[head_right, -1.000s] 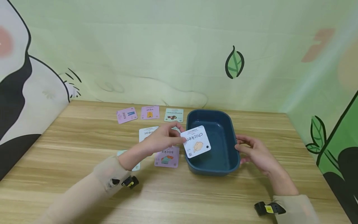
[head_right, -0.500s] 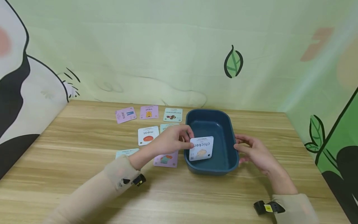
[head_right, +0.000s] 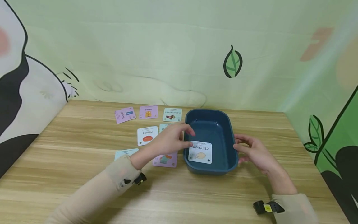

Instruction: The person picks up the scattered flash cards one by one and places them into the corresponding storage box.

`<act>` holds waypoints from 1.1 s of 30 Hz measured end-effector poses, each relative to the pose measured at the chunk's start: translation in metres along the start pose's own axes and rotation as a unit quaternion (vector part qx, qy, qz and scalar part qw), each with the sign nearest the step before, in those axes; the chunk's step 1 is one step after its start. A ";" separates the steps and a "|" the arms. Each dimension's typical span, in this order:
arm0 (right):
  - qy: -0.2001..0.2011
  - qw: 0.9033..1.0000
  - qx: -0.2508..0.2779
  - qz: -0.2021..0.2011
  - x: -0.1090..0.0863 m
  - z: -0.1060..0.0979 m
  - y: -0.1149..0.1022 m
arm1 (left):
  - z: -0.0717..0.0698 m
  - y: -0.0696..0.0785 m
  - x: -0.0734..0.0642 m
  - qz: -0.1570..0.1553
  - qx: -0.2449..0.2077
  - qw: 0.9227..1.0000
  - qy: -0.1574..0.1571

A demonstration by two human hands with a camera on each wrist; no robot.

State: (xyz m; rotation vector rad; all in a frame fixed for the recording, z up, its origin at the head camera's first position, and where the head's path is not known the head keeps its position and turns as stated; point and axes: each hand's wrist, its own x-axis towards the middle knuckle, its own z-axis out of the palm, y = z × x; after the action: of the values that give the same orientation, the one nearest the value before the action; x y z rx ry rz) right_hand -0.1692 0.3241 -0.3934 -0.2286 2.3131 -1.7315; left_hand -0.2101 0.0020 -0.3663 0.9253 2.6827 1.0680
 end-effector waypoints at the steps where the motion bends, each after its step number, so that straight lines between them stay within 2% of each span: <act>1: 0.000 1.000 -0.001 -0.001 0.000 0.000 0.000 | -0.001 -0.001 0.000 -0.001 -0.002 1.000 0.002; 9: -0.001 1.000 0.002 -0.001 -0.003 -0.002 0.000 | -0.009 -0.008 -0.004 -0.002 -0.027 1.000 0.004; 15: 0.000 1.000 0.002 -0.002 -0.003 -0.002 0.001 | -0.021 -0.021 -0.004 0.002 -0.041 0.999 0.025; 19: 0.000 1.000 0.000 0.000 -0.003 -0.002 0.000 | -0.032 -0.029 -0.008 -0.022 -0.056 0.998 0.032; 26: 0.000 1.000 -0.004 0.004 -0.001 -0.001 -0.001 | -0.048 -0.046 -0.016 -0.078 -0.078 0.994 0.021; 33: 0.000 1.000 -0.005 0.011 -0.001 0.000 -0.001 | -0.061 -0.072 -0.020 -0.119 -0.068 0.990 0.039</act>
State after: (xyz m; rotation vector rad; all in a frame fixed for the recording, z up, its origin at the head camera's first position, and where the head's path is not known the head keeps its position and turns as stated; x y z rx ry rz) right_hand -0.1687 0.3243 -0.3921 -0.2046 2.3173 -1.7094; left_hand -0.2486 -0.0866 -0.3706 0.5360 2.6558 1.2349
